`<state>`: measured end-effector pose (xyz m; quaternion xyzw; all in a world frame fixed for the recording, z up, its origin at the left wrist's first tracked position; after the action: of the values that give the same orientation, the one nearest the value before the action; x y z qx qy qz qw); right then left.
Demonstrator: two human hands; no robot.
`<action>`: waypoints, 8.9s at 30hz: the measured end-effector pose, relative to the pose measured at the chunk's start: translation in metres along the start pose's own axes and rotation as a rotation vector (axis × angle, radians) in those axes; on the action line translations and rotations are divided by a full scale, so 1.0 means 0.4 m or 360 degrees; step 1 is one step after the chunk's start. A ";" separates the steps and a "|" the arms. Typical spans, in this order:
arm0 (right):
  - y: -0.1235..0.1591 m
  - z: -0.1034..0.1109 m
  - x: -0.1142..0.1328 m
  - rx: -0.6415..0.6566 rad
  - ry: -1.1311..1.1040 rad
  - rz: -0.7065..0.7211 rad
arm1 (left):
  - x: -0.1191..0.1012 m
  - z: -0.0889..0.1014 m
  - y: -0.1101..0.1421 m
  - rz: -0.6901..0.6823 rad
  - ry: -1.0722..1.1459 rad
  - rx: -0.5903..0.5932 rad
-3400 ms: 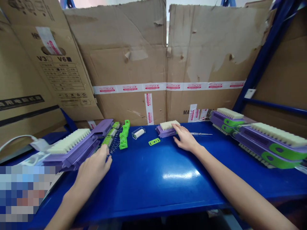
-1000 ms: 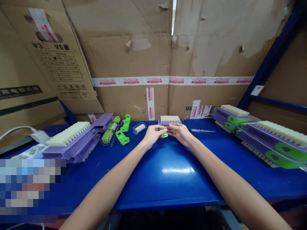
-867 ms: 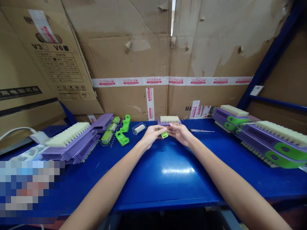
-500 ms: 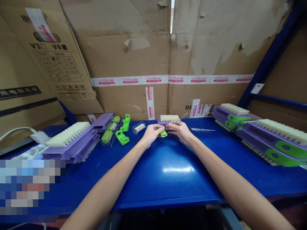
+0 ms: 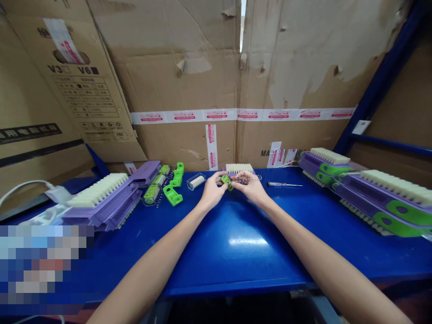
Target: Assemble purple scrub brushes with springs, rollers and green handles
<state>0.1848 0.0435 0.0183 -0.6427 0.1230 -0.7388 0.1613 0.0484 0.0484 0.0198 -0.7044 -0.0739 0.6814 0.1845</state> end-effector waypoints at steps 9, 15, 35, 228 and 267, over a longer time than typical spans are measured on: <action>0.006 0.008 0.017 -0.0034 0.0388 0.0165 | -0.004 0.004 -0.007 0.0024 -0.0044 0.0082; 0.004 0.008 0.013 0.0015 0.0292 0.0126 | 0.006 -0.008 0.000 0.0167 0.0065 0.0220; 0.014 0.006 0.012 -0.0212 0.0399 0.0034 | -0.030 -0.005 -0.003 -0.0018 -0.0097 0.0198; 0.017 -0.023 0.019 0.0040 0.0460 0.0137 | 0.001 0.010 0.010 0.0426 0.0175 0.0109; -0.032 0.147 -0.025 0.0306 0.2187 -0.0061 | -0.026 0.121 -0.013 0.0120 0.0185 -0.0715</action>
<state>0.2431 0.0606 0.0226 -0.0141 0.1198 -0.9886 0.0899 0.0008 0.0570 0.0312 -0.7680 -0.1867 0.6126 0.0014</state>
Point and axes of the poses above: each hand's wrist, its own y-axis away from the middle knuckle, its own z-axis out of the back of the hand, x = y × z, the point moved 6 cm from there along -y, towards the middle knuckle, and after that the axes turned 8 degrees about y, right-handed, at the moved point
